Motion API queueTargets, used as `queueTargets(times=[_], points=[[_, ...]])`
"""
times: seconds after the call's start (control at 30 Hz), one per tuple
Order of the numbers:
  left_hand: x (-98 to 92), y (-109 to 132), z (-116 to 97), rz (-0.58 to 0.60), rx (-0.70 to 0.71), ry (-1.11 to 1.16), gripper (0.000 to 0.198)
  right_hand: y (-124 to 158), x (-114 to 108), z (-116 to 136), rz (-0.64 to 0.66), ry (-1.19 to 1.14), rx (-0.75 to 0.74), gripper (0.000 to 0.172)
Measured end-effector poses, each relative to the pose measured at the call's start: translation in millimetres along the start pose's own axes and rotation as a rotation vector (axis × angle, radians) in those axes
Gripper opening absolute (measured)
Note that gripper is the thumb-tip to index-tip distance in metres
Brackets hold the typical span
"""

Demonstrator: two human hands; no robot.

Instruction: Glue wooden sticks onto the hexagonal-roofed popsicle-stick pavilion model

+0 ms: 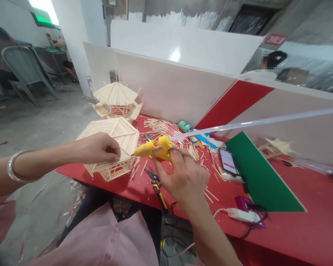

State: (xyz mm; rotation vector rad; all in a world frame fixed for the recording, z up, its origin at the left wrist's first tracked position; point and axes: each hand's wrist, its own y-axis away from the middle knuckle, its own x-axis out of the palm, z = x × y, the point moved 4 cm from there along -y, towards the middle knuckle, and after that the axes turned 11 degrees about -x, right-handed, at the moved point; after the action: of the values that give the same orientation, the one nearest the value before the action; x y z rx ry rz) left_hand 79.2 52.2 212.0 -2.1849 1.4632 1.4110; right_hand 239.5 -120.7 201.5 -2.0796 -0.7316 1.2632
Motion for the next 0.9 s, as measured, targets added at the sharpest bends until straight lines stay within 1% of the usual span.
queueTargets(times=[0.2, 0.3, 0.4, 0.53, 0.7, 0.9], points=[[-0.2, 1, 1, -0.013, -0.011, -0.015, 0.013, -2, -3, 1, -0.022, 0.020, -0.006, 0.037], [-1.0, 1, 0, -0.017, -0.018, -0.070, 0.013, -1, -1, 2, 0.002, 0.006, -0.012, 0.037], [-1.8, 1, -1, -0.004, -0.006, -0.114, 0.013, 1, 2, 2, 0.009, -0.010, -0.012, 0.037], [-4.0, 1, -1, 0.030, -0.001, -0.117, 0.010, 1, 2, 1, -0.016, -0.004, -0.028, 0.036], [-8.8, 5, -2, 0.069, -0.071, -0.110, 0.006, 1, 0, 3, -0.027, 0.024, -0.053, 0.038], [-12.1, 6, -1, 0.138, -0.147, -0.054, 0.010, 1, 3, 4, -0.029, 0.027, -0.040, 0.037]])
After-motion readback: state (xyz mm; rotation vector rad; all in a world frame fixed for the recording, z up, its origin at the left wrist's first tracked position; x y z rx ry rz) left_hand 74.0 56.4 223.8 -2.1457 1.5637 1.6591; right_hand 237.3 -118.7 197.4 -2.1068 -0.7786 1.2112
